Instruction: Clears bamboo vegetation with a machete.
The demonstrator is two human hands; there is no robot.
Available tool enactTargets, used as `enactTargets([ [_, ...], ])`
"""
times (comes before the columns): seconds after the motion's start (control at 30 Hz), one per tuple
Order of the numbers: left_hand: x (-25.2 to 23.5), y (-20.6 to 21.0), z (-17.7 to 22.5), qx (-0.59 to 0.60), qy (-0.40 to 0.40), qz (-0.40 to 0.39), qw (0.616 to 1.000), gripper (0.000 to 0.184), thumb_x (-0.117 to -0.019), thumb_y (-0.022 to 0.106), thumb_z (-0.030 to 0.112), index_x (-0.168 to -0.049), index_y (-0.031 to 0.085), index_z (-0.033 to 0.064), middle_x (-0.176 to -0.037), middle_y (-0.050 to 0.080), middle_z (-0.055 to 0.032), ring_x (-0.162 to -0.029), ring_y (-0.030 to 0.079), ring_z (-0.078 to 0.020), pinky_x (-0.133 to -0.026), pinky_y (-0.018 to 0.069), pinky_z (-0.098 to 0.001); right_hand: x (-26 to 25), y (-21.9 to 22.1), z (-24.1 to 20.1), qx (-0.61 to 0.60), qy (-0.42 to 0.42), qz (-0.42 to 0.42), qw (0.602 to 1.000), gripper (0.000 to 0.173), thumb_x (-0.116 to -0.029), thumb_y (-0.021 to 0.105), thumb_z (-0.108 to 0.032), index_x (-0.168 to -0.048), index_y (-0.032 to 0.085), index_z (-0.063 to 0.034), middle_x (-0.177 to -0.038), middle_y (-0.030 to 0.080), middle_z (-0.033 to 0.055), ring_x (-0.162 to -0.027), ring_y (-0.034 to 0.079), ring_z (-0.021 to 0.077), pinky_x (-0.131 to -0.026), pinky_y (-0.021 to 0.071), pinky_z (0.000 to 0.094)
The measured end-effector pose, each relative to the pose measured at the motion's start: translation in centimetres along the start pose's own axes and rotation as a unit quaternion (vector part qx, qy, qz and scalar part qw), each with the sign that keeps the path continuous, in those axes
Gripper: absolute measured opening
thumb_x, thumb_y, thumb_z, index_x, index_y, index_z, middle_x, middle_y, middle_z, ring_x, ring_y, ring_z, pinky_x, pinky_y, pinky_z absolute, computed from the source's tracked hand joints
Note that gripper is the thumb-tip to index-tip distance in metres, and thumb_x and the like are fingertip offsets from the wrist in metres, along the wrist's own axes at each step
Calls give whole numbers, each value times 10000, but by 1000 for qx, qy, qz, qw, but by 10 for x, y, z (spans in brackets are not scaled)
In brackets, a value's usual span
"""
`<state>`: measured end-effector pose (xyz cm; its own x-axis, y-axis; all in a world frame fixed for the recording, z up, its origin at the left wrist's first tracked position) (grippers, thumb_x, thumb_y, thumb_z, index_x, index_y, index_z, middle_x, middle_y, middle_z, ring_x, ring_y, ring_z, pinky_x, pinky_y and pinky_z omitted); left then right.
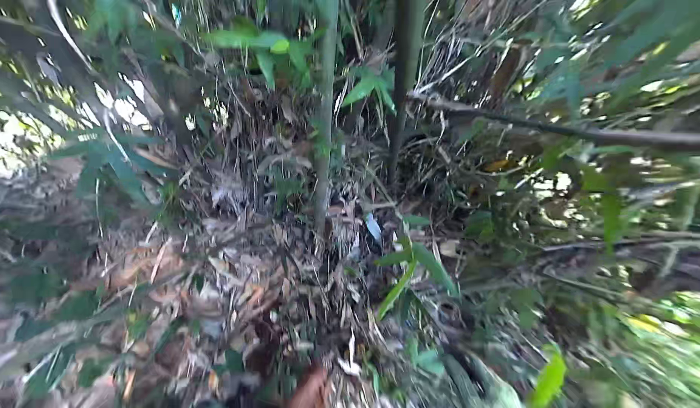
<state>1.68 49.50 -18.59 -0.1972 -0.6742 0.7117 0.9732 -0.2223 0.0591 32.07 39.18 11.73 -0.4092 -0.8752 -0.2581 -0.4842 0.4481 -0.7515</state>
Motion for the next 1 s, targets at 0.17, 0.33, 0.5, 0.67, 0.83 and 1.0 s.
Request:
enactTargets([
  [0.17, 50, -44, 65, 8, 9, 94, 995, 387, -1081, 516, 292, -1263, 605, -37, -918, 631, -166, -731, 608, -238, -684, 555, -427, -26, 21, -53, -41, -77, 3, 996, 372, -996, 607, -358, -1192, 735, -69, -1068, 759, 73, -978, 723, 167, -903, 594, 446],
  [0.33, 67, -133, 131, 38, 190, 204, 960, 362, -1048, 552, 211, -1304, 564, -45, -841, 641, -113, -673, 632, -184, -663, 581, -390, -39, 63, -60, -104, -94, -55, 989, 328, -995, 636, -273, -1192, 717, -24, -1090, 754, 73, -995, 716, 110, -921, 600, 338],
  [0.5, 94, -223, 200, 73, 405, 284, 866, 299, -969, 569, 181, -1186, 555, -25, -820, 637, -46, -669, 630, -129, -669, 590, -377, -50, 104, -65, -93, -89, -99, 987, 341, -1002, 623, -283, -1202, 718, -23, -1100, 759, 75, -991, 723, 107, -916, 603, 330],
  [0.67, 148, -312, 311, 172, 597, 312, 719, 219, -992, 475, 154, -1174, 465, 32, -749, 605, 64, -643, 628, -102, -662, 598, -362, -60, 130, -86, -73, -41, -151, 985, 341, -1012, 616, -310, -1226, 719, -65, -1138, 753, 66, -1034, 716, 135, -963, 583, 389],
  [0.83, 220, -395, 401, 131, 643, 399, 641, 165, -1032, 394, 11, -940, 528, -16, -711, 576, -30, -648, 608, -143, -651, 572, -329, -50, 134, -90, -100, 2, -185, 978, 309, -991, 640, -202, -1219, 697, -1, -1117, 745, 111, -1017, 712, 157, -958, 573, 371],
  [1.0, 221, -321, 377, -25, 452, 495, 742, 421, -1127, 366, 195, -1424, 456, -88, -1398, 560, -158, -1291, 538, -134, -1114, 409, -280, -27, 129, -12, -65, -2, -223, 973, 359, -985, 642, -286, -1222, 709, -25, -1094, 764, 74, -974, 734, 140, -913, 609, 389],
])
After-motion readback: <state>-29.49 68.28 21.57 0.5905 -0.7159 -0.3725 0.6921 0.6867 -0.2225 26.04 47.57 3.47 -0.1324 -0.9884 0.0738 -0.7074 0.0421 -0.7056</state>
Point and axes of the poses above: each hand's wrist, its own x-axis away from the middle knuckle, its own y-axis out of the palm, z = x × y, the point moved 10 cm from there along -x, towards the middle knuckle
